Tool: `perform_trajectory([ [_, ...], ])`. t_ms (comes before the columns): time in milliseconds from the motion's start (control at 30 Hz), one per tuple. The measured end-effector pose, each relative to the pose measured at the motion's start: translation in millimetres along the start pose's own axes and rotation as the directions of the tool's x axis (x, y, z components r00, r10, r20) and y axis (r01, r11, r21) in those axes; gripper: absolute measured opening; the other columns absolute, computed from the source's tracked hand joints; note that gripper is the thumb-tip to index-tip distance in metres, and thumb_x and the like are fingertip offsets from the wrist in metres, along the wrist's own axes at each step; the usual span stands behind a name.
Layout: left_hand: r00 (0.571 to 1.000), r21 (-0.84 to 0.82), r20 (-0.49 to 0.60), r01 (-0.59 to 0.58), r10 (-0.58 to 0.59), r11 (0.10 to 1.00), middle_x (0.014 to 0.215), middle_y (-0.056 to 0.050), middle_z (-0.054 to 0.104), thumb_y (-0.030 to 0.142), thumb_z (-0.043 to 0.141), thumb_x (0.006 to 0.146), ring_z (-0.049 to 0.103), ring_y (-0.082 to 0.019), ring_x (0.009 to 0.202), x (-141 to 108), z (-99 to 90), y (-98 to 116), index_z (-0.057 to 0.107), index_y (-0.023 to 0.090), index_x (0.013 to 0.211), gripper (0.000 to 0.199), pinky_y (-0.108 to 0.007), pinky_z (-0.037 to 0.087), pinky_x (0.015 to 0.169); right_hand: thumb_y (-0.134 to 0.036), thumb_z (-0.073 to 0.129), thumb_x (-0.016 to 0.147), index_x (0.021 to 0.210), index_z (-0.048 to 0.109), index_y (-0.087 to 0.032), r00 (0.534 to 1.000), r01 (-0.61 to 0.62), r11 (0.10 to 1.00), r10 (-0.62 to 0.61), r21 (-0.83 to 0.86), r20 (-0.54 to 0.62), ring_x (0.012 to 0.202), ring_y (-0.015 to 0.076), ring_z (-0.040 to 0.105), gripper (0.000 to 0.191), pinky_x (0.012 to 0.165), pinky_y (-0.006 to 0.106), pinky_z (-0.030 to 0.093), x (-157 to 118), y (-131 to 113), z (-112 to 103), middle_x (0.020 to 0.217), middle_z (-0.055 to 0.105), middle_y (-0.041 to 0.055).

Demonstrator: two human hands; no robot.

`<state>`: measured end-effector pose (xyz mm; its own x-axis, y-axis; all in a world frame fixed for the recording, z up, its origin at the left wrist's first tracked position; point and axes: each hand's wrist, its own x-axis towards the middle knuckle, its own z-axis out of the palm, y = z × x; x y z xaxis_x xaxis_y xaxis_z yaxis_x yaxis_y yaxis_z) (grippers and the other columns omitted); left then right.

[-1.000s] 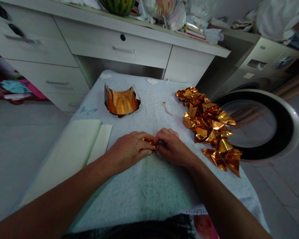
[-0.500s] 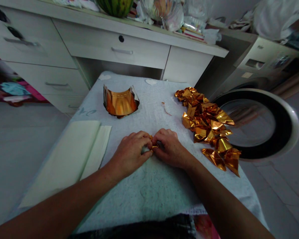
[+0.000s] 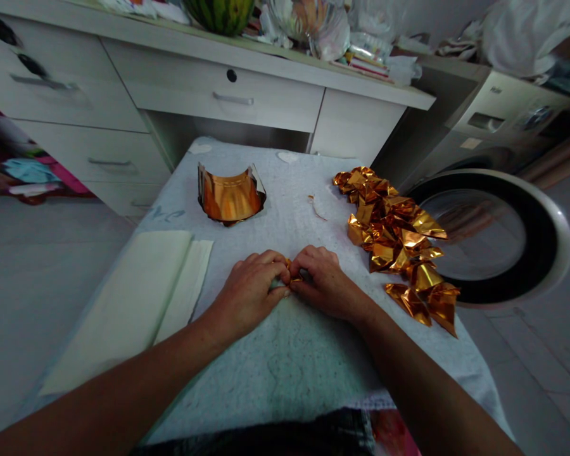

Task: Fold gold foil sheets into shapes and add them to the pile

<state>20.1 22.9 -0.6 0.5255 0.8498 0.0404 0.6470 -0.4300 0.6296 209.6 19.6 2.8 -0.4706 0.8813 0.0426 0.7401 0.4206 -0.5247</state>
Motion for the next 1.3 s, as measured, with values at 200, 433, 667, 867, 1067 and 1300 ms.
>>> perform_trajectory([
  [200,1.0,0.009,0.003,0.008,-0.008,1.0,0.108,0.0,0.065,0.016,0.065,0.08,0.058,-0.022,0.101,1,-0.6,1,0.065,0.023,0.081,0.007,-0.039,0.044,0.091,-0.011,0.06,0.086,0.092,0.062,-0.021,0.999,0.005,0.999,-0.006,0.034,0.032,0.095,0.0195,0.048,0.013,0.087,0.036,0.031,-1,2,-4,0.098,0.058,0.0021],
  [433,1.0,0.019,0.008,-0.002,0.002,1.0,0.11,0.0,0.065,0.015,0.065,0.079,0.057,-0.022,0.102,0,-0.2,0,0.065,0.023,0.083,0.008,-0.04,0.043,0.091,-0.002,0.051,0.078,0.092,0.063,-0.021,1.0,-0.004,1.0,0.004,0.005,0.013,0.094,0.0202,0.048,0.026,0.086,0.036,0.032,-1,0,-1,0.097,0.058,0.0029],
  [667,1.0,0.028,0.016,0.003,-0.004,1.0,0.11,0.0,0.064,0.016,0.063,0.078,0.057,-0.022,0.102,0,0.9,-1,0.064,0.023,0.083,0.009,-0.04,0.043,0.092,-0.011,0.054,0.079,0.091,0.063,-0.02,0.999,-0.011,0.998,0.009,-0.062,-0.041,0.092,0.0218,0.048,0.017,0.084,0.037,0.032,-1,-4,5,0.095,0.057,0.0041],
  [867,0.999,0.019,0.041,-0.002,0.001,1.0,0.114,-0.001,0.063,0.015,0.06,0.077,0.056,-0.023,0.104,0,-1.3,-2,0.064,0.023,0.087,0.013,-0.041,0.042,0.095,-0.02,0.061,0.078,0.089,0.061,-0.021,0.999,-0.007,0.998,0.005,-0.056,-0.042,0.093,0.0219,0.047,0.011,0.085,0.037,0.032,-1,-4,7,0.095,0.057,0.0035],
  [1067,0.997,0.005,0.071,-0.027,0.026,1.0,0.115,-0.002,0.061,0.015,0.061,0.074,0.055,-0.023,0.104,-1,-5.2,-2,0.063,0.023,0.09,0.017,-0.042,0.043,0.095,-0.03,0.068,0.077,0.09,0.06,-0.021,0.999,0.007,0.999,-0.009,-0.054,-0.034,0.094,0.0225,0.046,0.017,0.086,0.037,0.032,-2,-3,6,0.096,0.056,0.0033],
  [1300,0.996,0.005,0.073,-0.055,0.054,0.998,0.115,-0.002,0.061,0.015,0.063,0.075,0.055,-0.023,0.104,-3,-6.2,-4,0.064,0.024,0.091,0.019,-0.041,0.043,0.095,-0.029,0.064,0.083,0.092,0.061,-0.021,1.0,0.016,1.0,-0.016,-0.004,0.014,0.093,0.0221,0.046,0.013,0.086,0.038,0.032,-3,-5,-1,0.097,0.056,0.0041],
])
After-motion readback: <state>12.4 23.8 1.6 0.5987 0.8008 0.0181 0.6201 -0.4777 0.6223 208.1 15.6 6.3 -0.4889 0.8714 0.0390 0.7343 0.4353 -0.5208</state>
